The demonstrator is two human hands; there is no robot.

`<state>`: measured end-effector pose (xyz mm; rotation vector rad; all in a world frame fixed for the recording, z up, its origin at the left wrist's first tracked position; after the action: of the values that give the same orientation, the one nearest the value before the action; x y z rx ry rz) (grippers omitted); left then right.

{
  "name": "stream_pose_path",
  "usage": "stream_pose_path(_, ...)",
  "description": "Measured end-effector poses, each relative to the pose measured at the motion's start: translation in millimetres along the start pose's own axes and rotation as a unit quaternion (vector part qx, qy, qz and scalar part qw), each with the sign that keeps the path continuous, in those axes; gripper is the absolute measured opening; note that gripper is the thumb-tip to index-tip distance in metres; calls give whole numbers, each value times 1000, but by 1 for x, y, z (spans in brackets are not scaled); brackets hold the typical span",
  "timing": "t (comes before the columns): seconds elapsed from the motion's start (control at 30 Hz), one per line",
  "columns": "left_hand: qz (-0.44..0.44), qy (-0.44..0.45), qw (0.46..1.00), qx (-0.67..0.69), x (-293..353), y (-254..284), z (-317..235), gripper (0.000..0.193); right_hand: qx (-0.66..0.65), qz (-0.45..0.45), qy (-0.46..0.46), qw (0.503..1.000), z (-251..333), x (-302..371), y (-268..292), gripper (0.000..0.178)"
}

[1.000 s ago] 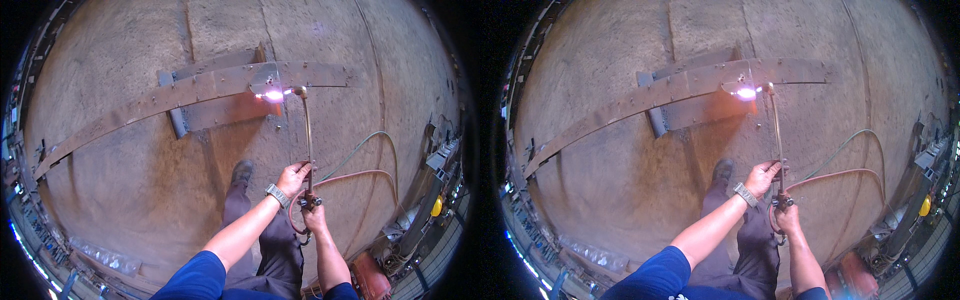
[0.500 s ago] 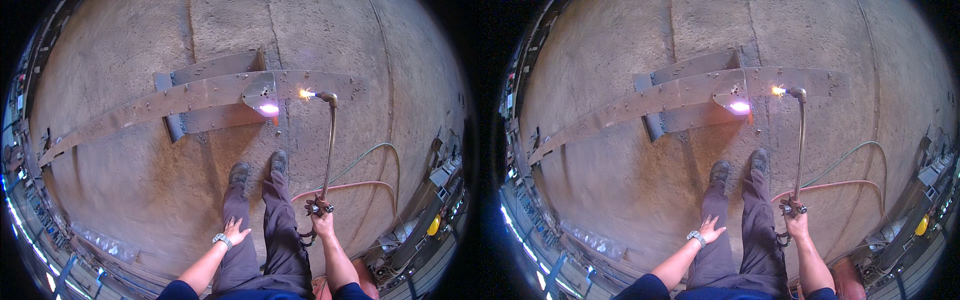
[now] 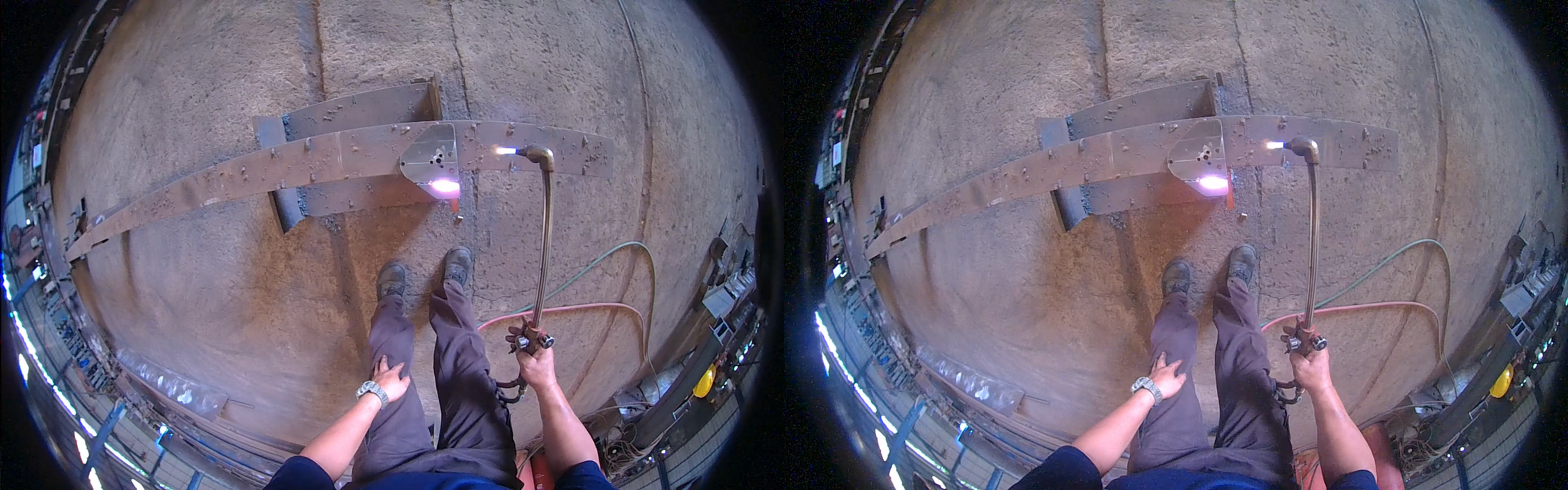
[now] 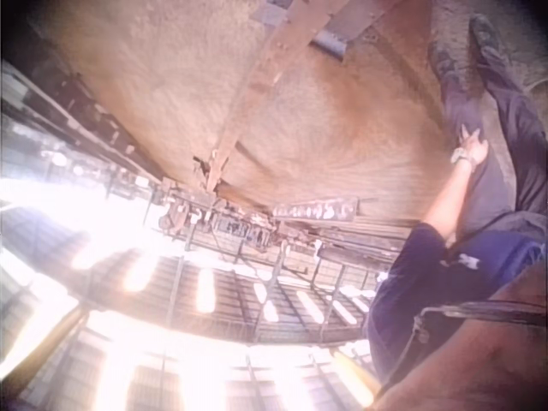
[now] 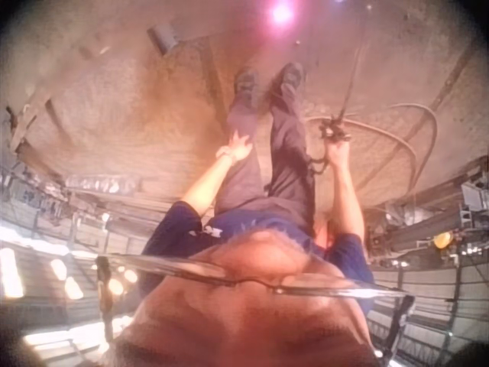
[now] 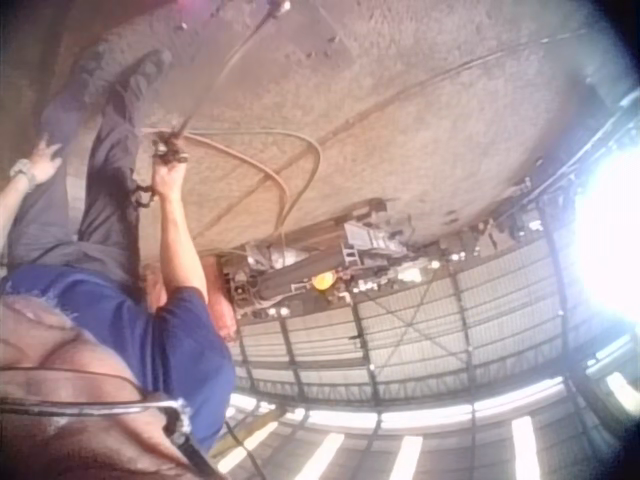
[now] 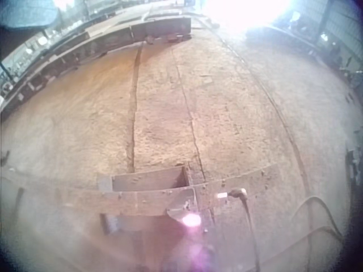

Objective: The person uses a handheld cutting torch to cut through a thick metal beam resting on the floor. They move the torch along the beam, creating sparks and molten metal as the cut progresses. The person adjusts their position and the torch angle to complete the cut.

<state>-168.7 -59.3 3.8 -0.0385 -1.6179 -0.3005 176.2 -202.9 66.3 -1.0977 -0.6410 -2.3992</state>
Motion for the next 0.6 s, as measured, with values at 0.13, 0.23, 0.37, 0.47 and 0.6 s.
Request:
stream_pose_path(0.13,-4,-19,1000,-16,-3,0,6,60,-6,9,8,1000,-24,7,-4,65)
stream_pose_path(0.23,-7,-37,999,-28,-3,3,13,57,-1,11,-1,1000,-32,17,-13,67)
stream_pose_path(0.37,21,-77,995,-66,4,17,6,53,30,-15,-24,999,-36,30,-20,60)
stream_pose_path(0.47,18,-106,990,-95,12,21,13,53,62,-20,-15,998,-37,43,-29,58)
stream_pose_path(0.6,-12,-131,975,-177,39,42,6,56,124,-27,34,991,-50,55,-33,56)
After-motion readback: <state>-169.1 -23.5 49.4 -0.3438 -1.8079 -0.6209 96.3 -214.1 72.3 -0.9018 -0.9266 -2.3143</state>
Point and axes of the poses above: each hand's wrist, its own x-axis away from the middle knuckle, its own y-axis out of the back of the hand, z = x × y, the point moved 8 cm from there along -x, towards the middle knuckle, and after that the axes turned 14 degrees about -z, right-handed, at the moved point
